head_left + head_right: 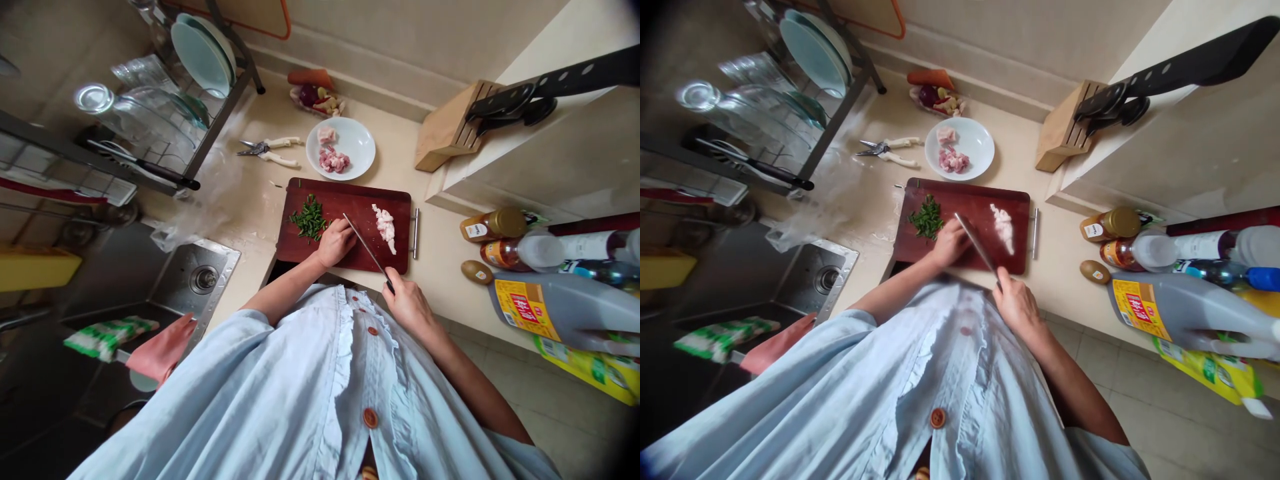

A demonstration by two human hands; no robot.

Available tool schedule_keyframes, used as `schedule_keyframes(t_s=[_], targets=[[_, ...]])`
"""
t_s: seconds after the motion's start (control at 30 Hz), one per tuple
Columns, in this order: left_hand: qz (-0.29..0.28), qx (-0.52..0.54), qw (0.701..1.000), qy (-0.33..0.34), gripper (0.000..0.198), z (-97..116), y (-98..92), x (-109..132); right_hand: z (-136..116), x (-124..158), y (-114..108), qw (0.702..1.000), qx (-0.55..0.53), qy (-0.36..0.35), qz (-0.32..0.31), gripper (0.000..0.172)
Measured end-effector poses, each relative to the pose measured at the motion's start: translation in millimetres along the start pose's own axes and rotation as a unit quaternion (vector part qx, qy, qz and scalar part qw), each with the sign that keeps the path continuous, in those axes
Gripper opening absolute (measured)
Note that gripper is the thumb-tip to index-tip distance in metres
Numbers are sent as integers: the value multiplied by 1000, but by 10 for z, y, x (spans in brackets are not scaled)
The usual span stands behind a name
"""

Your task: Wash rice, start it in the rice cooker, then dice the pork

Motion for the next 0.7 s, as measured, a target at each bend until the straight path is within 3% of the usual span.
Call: schedule_keyframes(t_s=[0.2,0.33,0.47,0.7], targets=[[-7,-2,1000,-6,24,-10,10,9,57,49,-82,999,-26,1,-47,28],[-11,3,1000,-3,23,-14,5,-5,-35,-235,-157,996,-52,-2,-68,22],[16,9,1000,-4,20,-31,14,0,-136,-511,-117,998,-36,-2,-43,24],[55,17,998,-1,20,-76,78,39,-15,-293,91,998,-8,24,-54,31]])
Point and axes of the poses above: each hand's wrist, its own x-axis away from the middle knuckle, its own y-axis out of the palm, z = x × y, the point moved 2 cm from there along -x, towards the middle knuckle, and after that the axes turned 15 degrees about -z, right-handed, at the moved point
